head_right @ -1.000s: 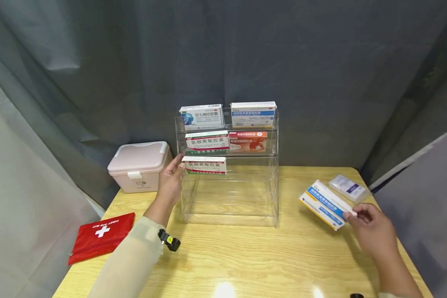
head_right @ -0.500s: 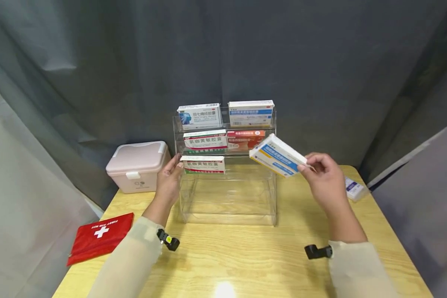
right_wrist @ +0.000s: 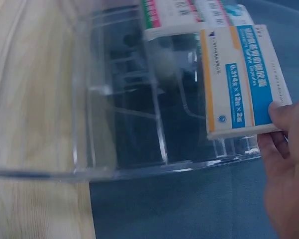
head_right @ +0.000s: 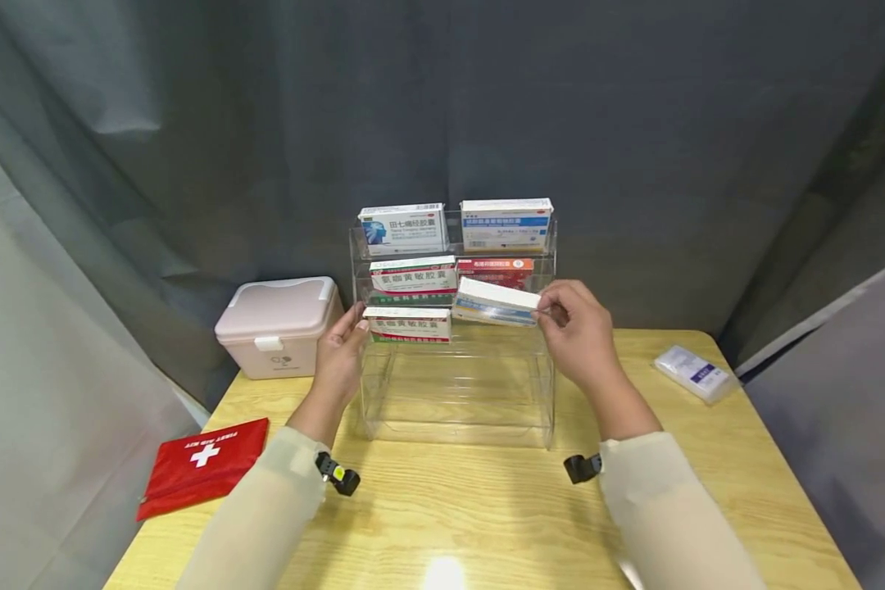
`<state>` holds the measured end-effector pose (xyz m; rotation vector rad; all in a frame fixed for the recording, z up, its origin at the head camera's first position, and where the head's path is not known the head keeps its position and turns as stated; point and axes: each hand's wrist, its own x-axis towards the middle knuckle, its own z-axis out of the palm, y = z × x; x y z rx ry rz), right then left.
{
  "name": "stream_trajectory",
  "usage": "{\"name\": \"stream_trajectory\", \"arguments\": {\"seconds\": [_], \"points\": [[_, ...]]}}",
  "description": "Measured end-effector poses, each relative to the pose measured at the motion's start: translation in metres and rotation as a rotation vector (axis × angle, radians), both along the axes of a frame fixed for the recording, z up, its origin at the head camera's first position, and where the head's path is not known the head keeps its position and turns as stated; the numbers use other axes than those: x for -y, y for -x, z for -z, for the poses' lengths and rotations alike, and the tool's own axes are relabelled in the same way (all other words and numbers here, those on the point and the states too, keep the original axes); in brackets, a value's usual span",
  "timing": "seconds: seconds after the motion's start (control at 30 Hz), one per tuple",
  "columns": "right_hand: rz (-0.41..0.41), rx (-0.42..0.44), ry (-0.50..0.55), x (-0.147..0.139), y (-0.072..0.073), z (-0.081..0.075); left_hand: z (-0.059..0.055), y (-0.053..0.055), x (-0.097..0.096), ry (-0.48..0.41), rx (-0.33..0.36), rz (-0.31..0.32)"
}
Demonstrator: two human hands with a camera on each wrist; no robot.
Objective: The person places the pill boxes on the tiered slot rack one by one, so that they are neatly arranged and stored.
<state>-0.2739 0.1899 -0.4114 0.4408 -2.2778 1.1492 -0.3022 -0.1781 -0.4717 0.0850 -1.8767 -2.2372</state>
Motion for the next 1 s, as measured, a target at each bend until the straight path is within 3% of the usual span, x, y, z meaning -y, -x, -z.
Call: {"name": "stream_trajectory", "arguments": {"seconds": [0.13, 0.33, 0.5, 0.73, 1.0], "points": [[-0.004, -0.051, -0.184, 0.000, 0.001, 0.003, -0.001, 0.001, -0.001, 0.003, -0.003, 0.001], [0.023, -0.001, -0.373, 0.005, -0.003, 0.001, -0.002, 0.000, -0.001, 0.004, -0.014, 0.004], [0.050, 0.008, -0.459, 0.008, -0.005, 0.000, -0.002, 0.001, -0.001, -0.005, -0.014, 0.006], [0.037, -0.110, -0.634, 0.008, 0.001, -0.002, -0.003, 0.000, 0.000, -0.016, -0.015, 0.004], [0.042, -0.084, -0.716, 0.011, 0.001, -0.005, 0.000, 0.000, 0.001, -0.005, -0.001, 0.009]]}}
